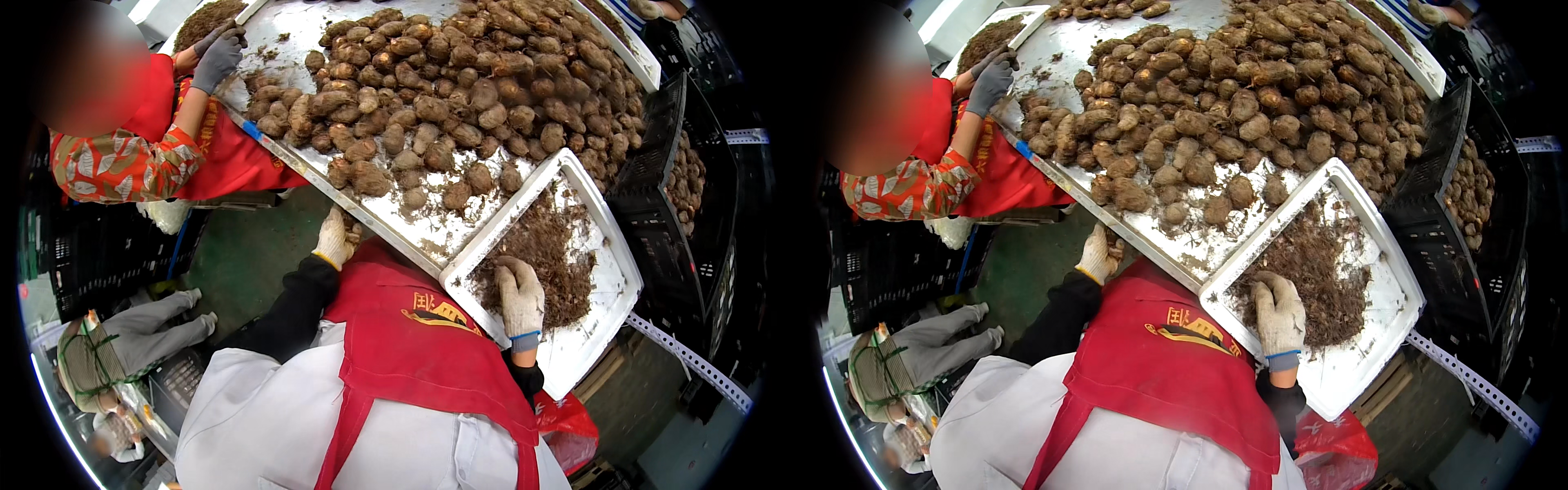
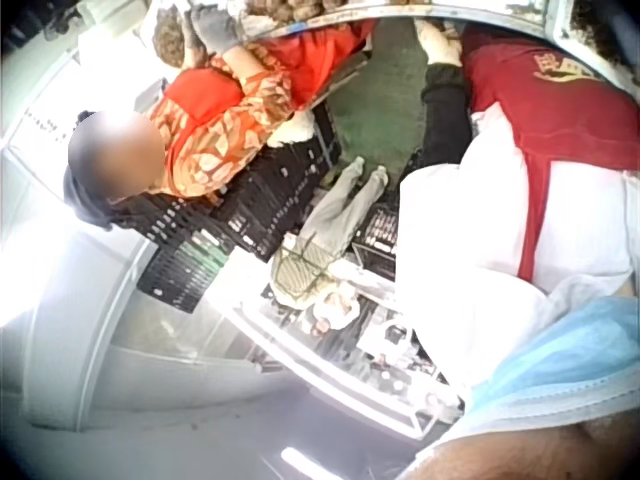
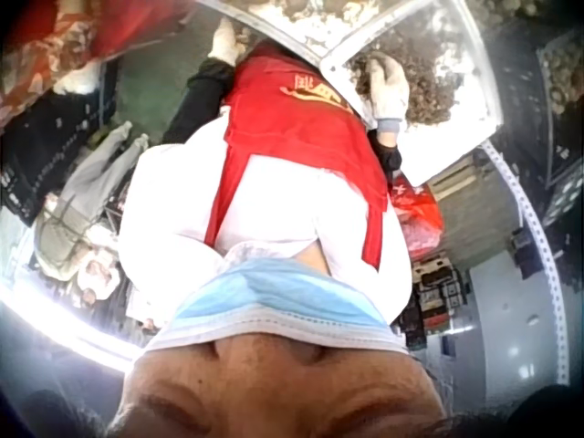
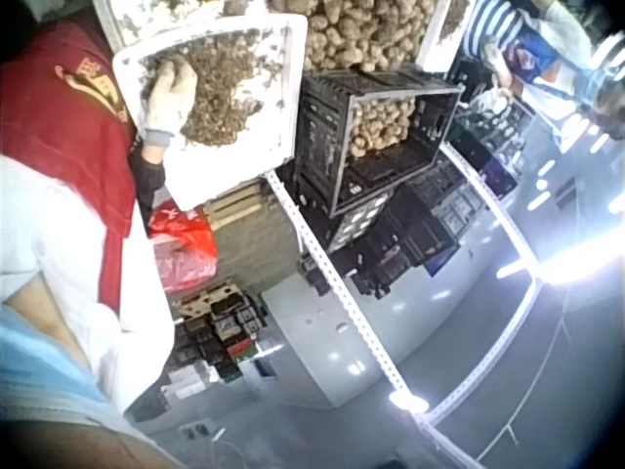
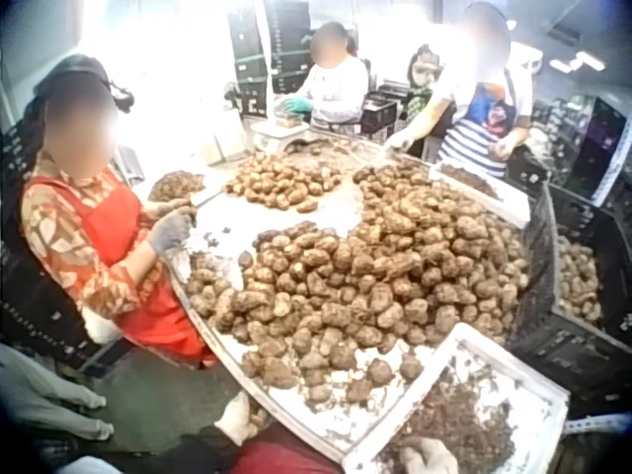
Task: The person peels the outer skin off brown root vegetables using a small knife. They hold the vegetable in one hand and scrape the skin away with the other, placing the peeled items into a white tray. The process is repeated continuously for multiple vegetables.
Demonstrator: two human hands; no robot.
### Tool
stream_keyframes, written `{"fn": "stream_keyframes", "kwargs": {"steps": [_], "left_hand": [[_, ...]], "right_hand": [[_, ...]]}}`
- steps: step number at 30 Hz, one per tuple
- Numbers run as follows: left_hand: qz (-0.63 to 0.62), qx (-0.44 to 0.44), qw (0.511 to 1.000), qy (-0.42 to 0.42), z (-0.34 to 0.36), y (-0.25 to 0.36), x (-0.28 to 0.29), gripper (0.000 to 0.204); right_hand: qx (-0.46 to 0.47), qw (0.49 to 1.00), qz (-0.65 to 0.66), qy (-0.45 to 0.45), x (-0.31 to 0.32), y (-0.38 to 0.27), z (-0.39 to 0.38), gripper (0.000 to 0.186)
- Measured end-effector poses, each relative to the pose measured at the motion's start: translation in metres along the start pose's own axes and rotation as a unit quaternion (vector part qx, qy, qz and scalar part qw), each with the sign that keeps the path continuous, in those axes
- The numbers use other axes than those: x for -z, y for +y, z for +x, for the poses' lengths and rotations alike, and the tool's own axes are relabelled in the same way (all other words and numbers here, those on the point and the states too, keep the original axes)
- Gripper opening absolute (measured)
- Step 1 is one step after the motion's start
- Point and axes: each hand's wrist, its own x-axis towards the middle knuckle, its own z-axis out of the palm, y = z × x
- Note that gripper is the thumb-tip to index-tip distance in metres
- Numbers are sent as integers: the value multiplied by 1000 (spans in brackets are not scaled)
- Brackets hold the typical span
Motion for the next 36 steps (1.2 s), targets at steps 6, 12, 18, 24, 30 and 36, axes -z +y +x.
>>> {"fn": "stream_keyframes", "kwargs": {"steps": [6, 12, 18, 24, 30, 36], "left_hand": [[63, -48, 997, -9, -7, -8, 11, 30], [-45, 70, 995, -49, -12, 2, 25, 39], [-181, 91, 973, -114, 12, -6, 26, 31], [-43, 12, 999, 10, 15, -10, 4, 34], [-108, 115, 977, -146, -7, -1, 41, 40], [-219, 149, 956, -127, -5, 5, 37, 31]], "right_hand": [[6, 1000, -23, -2, 1, 3, -1, 28], [0, 1000, -24, 4, 2, 15, 0, 27], [-19, 1000, -15, -7, 3, -2, 1, 27], [4, 999, -34, -10, 1, 6, 2, 27], [-24, 1000, -9, 6, 4, 30, 0, 28], [-21, 999, -24, 0, 6, 11, 6, 29]]}}
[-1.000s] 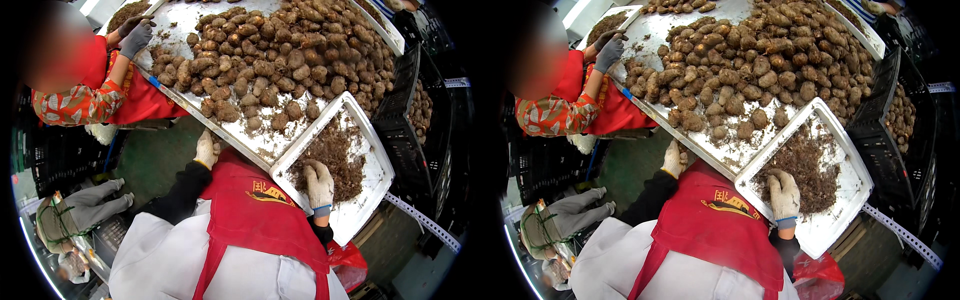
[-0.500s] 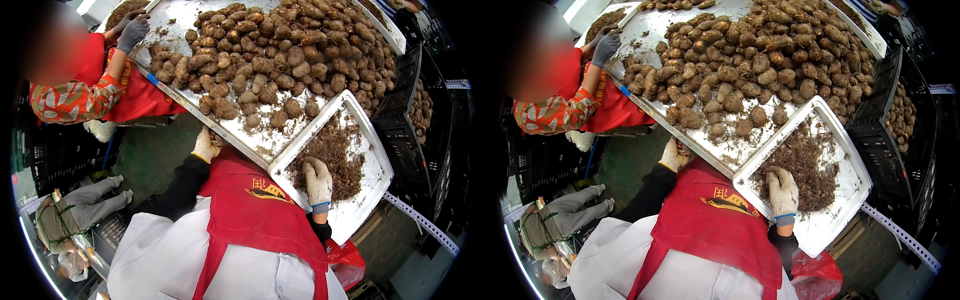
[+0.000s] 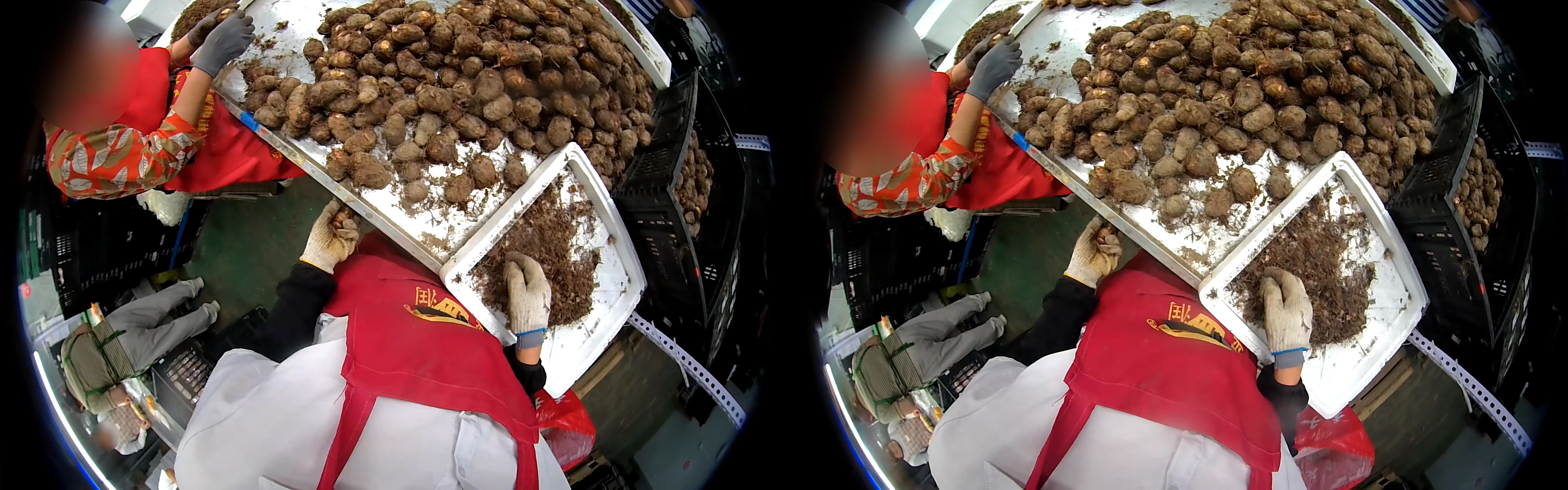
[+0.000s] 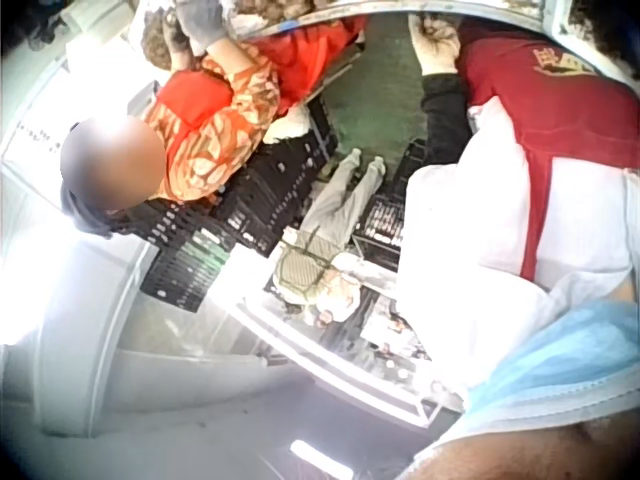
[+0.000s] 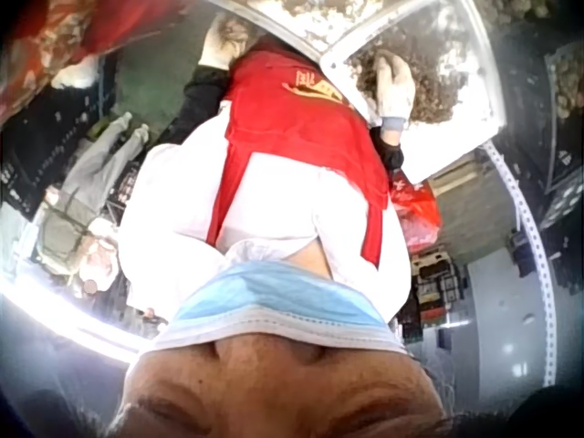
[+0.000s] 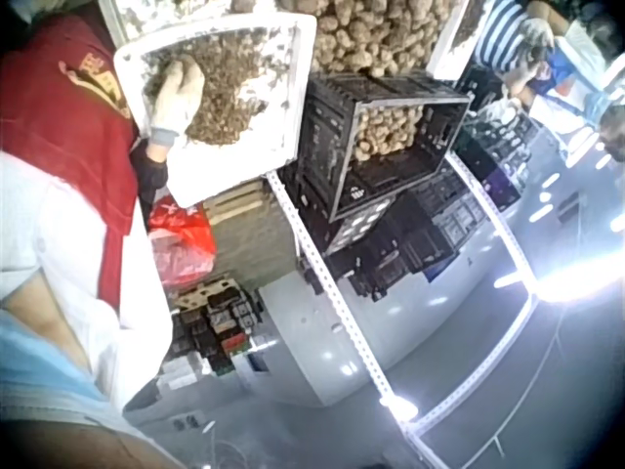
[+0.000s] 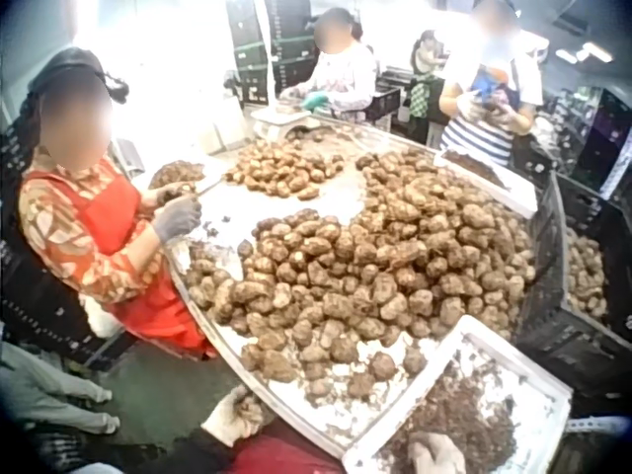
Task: The person peels the outer skin off brown root vegetables using a small knife. They hold the vegetable in one hand and scrape the skin away with the other, placing the peeled items into a white tray. The process is repeated continuously for multiple vegetables.
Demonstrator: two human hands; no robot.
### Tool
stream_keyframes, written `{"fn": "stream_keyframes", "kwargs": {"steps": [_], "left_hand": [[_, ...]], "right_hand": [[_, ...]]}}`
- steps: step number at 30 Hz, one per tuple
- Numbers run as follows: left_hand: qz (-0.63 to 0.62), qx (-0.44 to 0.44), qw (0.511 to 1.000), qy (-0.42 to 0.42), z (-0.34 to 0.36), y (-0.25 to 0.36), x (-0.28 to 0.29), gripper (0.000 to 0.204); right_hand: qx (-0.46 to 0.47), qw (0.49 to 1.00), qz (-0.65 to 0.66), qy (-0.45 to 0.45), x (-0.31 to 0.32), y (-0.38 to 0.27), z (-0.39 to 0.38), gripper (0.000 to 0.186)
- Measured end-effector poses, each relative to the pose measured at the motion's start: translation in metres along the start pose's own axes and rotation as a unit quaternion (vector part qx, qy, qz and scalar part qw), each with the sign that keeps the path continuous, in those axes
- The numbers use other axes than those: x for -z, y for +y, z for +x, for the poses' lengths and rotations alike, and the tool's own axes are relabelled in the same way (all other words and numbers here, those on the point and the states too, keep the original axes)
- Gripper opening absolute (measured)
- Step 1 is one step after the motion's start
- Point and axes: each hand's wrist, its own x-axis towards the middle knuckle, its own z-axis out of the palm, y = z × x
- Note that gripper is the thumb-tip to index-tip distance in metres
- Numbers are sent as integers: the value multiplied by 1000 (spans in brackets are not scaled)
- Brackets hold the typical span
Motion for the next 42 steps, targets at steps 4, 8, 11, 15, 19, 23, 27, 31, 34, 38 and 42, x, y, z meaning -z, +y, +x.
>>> {"fn": "stream_keyframes", "kwargs": {"steps": [4, 8, 11, 15, 19, 23, 27, 31, 34, 38, 42], "left_hand": [[85, -67, 989, 101, 20, -16, -10, 34], [224, -124, 954, 157, 23, -20, -13, 30], [211, -110, 967, 85, 5, -28, -10, 34], [127, 33, 991, -37, 0, 0, 12, 39], [45, 37, 998, 8, 8, -3, 11, 36], [33, -36, 995, 84, 23, -13, -4, 31], [108, -94, 978, 150, 41, -19, -2, 36], [147, -102, 981, 69, -7, -22, -3, 31], [69, 29, 997, -8, -8, -1, 3, 42], [1, 20, 997, 72, -1, -10, -1, 41], [1, -20, 994, 110, 21, -17, -10, 33]], "right_hand": [[38, 999, -3, 5, -2, 5, 2, 26], [17, 1000, 9, -3, -3, 4, 1, 24], [46, 999, -5, 18, 0, 10, -4, 25], [-37, 998, 55, 17, 4, 14, -8, 27], [3, 999, 28, 17, 9, -2, -3, 27], [3, 999, 52, 8, 6, 9, 2, 28], [6, 999, 44, -7, 5, -4, -2, 27], [-26, 999, 32, 4, 8, -1, -6, 27], [-15, 999, 33, 14, 7, 0, -1, 27], [32, 999, 8, 22, 10, -9, 1, 25], [24, 999, 46, 4, 7, -9, 3, 26]]}}
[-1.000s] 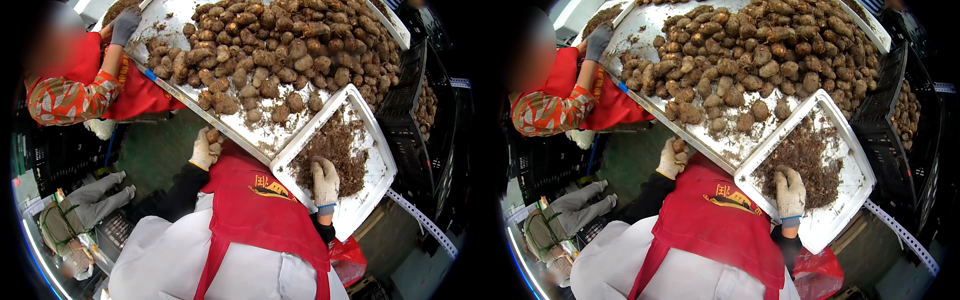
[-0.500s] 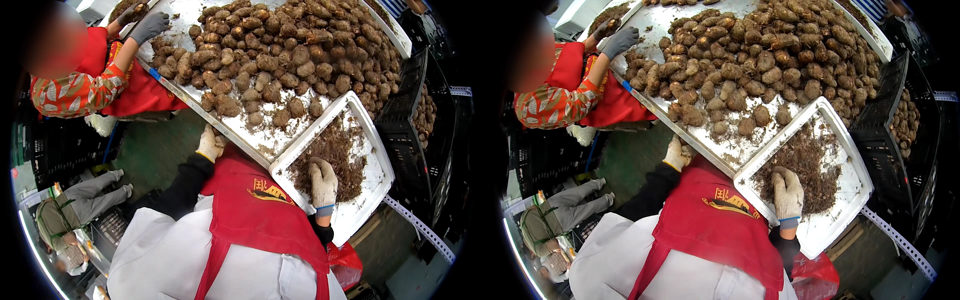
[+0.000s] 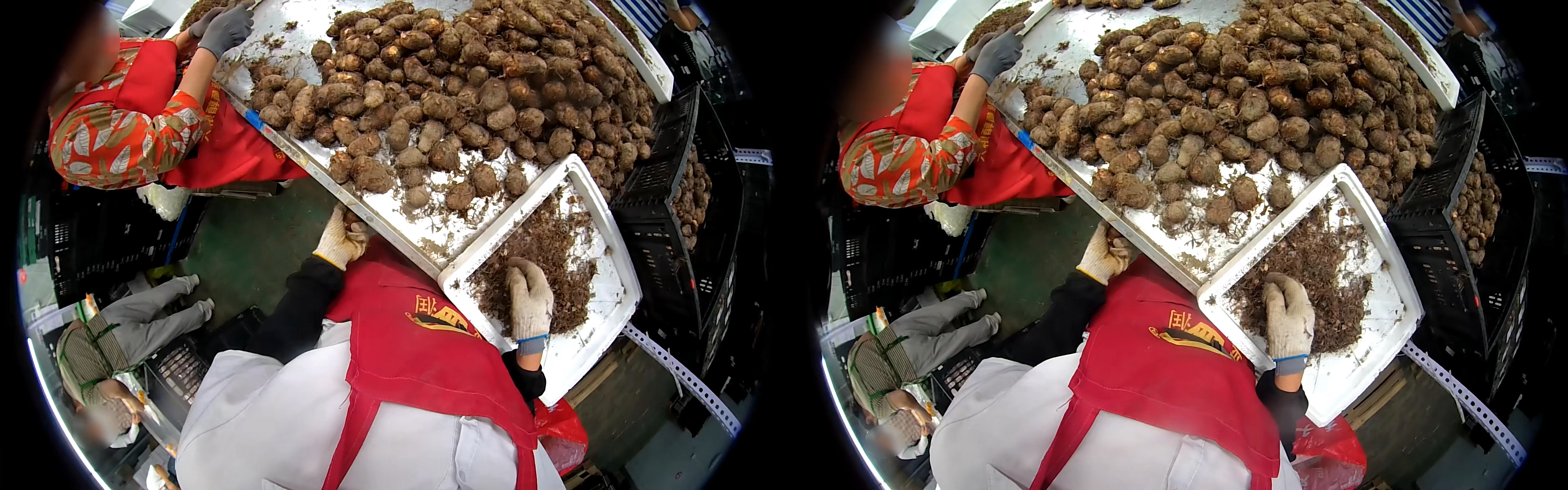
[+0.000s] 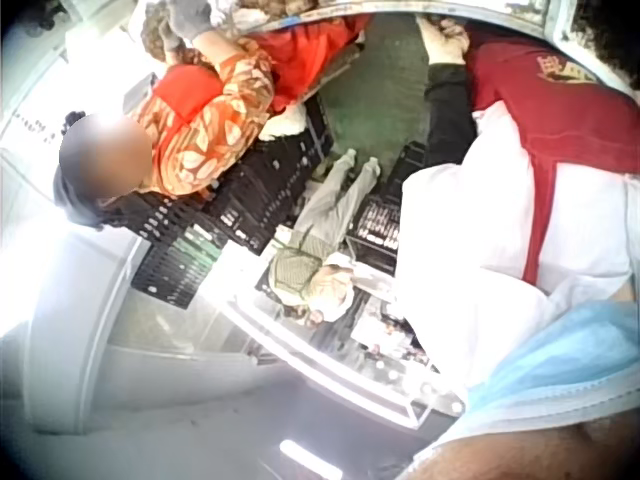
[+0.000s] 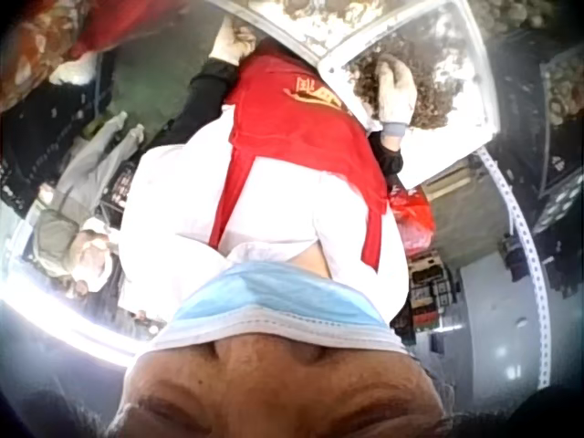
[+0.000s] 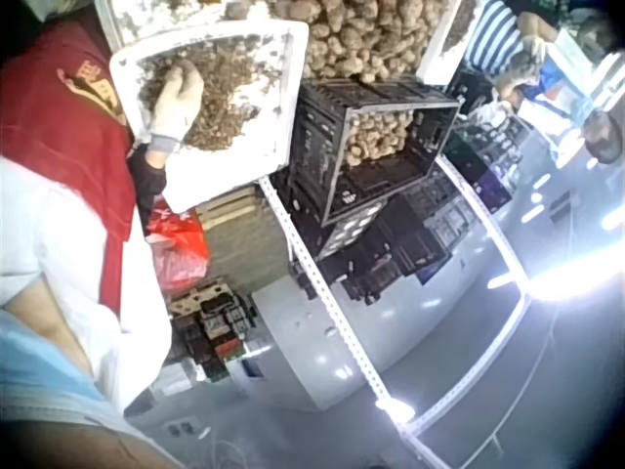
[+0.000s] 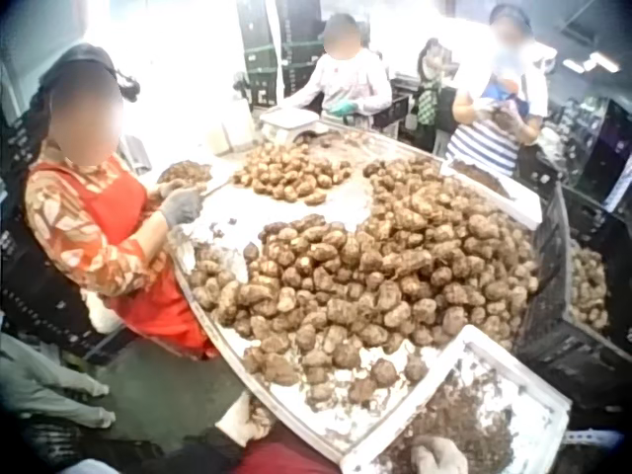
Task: The person peels the outer skin off brown root vegetables using a small knife. They hold the vegetable in one hand and scrape the skin away with the other, placing the peeled items into a white tray. The process is repeated continuously for multiple vegetables.
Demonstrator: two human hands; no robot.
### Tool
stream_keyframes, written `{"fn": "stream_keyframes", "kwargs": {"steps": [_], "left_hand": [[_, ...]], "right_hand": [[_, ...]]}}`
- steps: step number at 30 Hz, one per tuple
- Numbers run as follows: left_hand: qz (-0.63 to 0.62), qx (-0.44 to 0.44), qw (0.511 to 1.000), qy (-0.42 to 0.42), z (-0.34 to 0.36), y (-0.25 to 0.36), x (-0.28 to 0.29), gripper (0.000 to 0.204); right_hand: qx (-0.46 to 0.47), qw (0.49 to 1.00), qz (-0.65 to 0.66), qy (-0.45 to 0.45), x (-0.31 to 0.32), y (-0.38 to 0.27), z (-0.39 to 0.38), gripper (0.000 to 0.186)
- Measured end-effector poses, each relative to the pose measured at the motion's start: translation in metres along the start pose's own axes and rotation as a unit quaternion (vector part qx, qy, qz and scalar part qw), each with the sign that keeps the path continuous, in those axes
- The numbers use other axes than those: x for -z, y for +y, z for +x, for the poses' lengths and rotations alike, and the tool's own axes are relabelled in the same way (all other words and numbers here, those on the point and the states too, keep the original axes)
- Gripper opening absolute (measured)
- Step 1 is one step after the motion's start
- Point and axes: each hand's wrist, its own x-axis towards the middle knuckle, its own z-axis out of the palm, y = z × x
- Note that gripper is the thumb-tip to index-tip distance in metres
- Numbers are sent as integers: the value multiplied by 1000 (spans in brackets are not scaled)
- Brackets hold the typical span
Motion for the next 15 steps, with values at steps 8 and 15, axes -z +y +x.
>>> {"fn": "stream_keyframes", "kwargs": {"steps": [8, 15], "left_hand": [[185, -119, 972, -88, -66, -1, 3, 31], [213, -63, 936, -273, -107, -11, -39, 44]], "right_hand": [[-32, 999, -18, 3, 1, -1, -7, 26], [68, 997, -26, 10, -5, -9, 6, 23]]}}
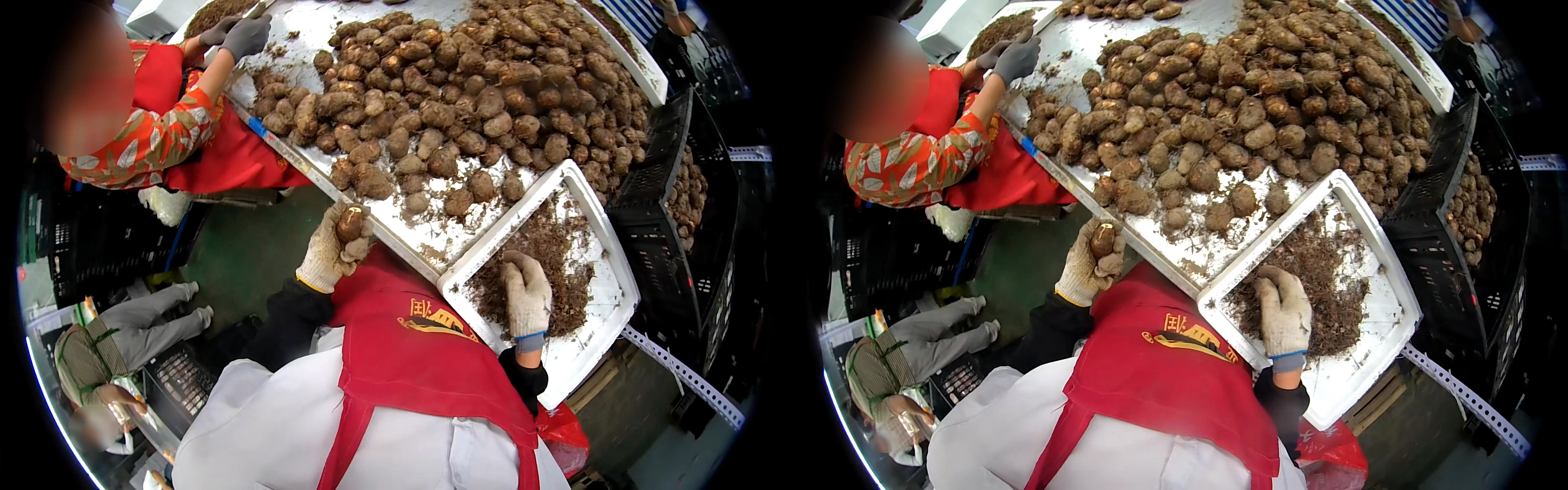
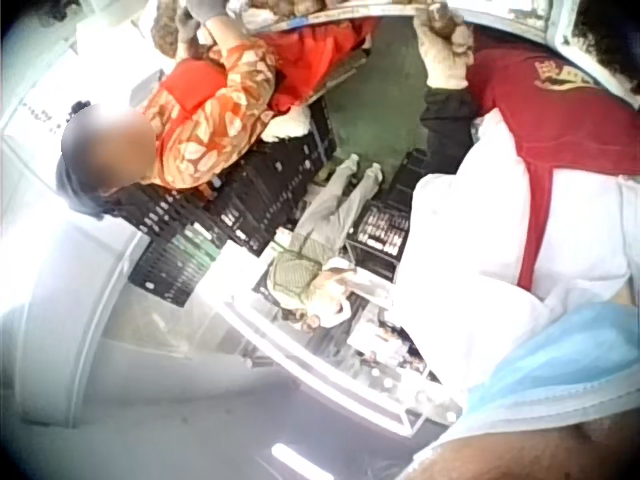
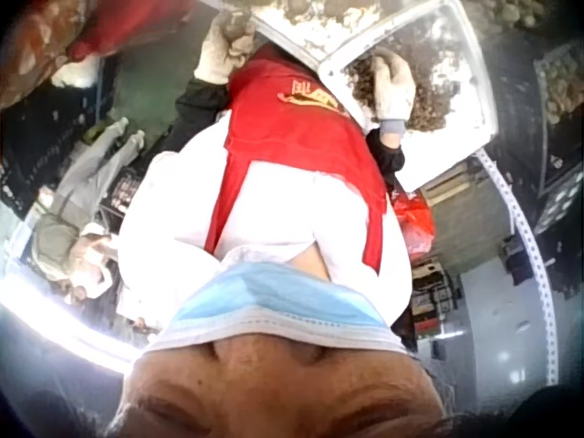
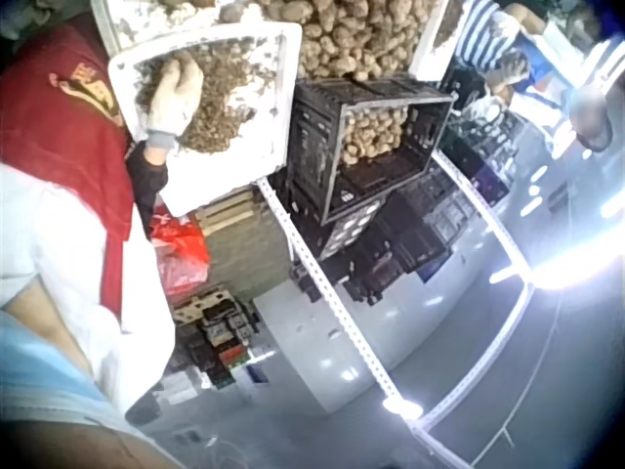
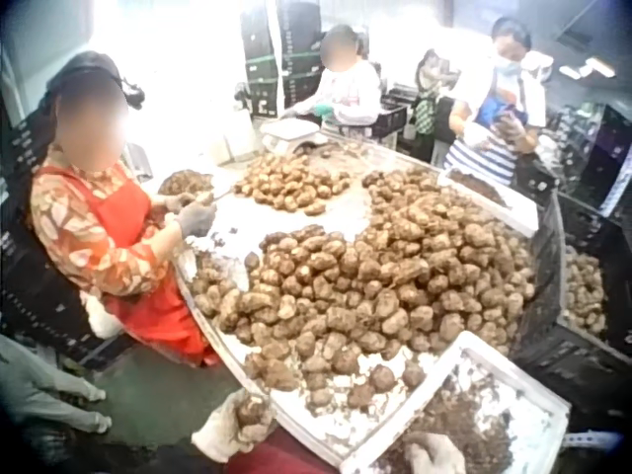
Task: The person peels the outer skin off brown root vegetables using a small knife. They hold the vegetable in one hand and scrape the skin away with the other, placing the peeled items into a white tray. The process is repeated continuously for multiple vegetables.
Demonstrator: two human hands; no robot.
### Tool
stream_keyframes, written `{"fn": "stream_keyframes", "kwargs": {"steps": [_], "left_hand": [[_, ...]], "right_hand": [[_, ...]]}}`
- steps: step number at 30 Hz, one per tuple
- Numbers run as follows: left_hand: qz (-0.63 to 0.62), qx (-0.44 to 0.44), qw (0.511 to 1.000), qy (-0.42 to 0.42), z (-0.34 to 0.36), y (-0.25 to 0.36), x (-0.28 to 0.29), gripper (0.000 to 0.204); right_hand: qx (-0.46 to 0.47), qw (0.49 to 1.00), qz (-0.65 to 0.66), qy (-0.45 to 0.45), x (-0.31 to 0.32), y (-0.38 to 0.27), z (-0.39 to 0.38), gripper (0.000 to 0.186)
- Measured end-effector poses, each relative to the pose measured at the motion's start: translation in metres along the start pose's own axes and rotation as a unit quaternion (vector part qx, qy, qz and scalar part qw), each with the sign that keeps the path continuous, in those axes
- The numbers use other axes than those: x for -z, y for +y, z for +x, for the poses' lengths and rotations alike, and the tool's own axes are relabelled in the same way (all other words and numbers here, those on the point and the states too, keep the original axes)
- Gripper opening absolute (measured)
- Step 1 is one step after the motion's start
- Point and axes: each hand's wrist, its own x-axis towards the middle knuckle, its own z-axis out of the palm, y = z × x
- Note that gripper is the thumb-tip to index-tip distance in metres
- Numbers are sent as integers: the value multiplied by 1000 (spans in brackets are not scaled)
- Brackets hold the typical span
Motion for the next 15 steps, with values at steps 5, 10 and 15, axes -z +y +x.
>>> {"fn": "stream_keyframes", "kwargs": {"steps": [5, 10, 15], "left_hand": [[77, -26, 990, -115, 5, 0, -40, 44], [119, 13, 978, -171, 21, -3, -55, 42], [265, 98, 950, -131, 24, -12, -97, 51]], "right_hand": [[72, 995, -29, -57, -4, -41, 2, 23], [138, 987, -38, -78, -9, -84, 6, 26], [168, 981, -6, -96, -29, -109, 14, 38]]}}
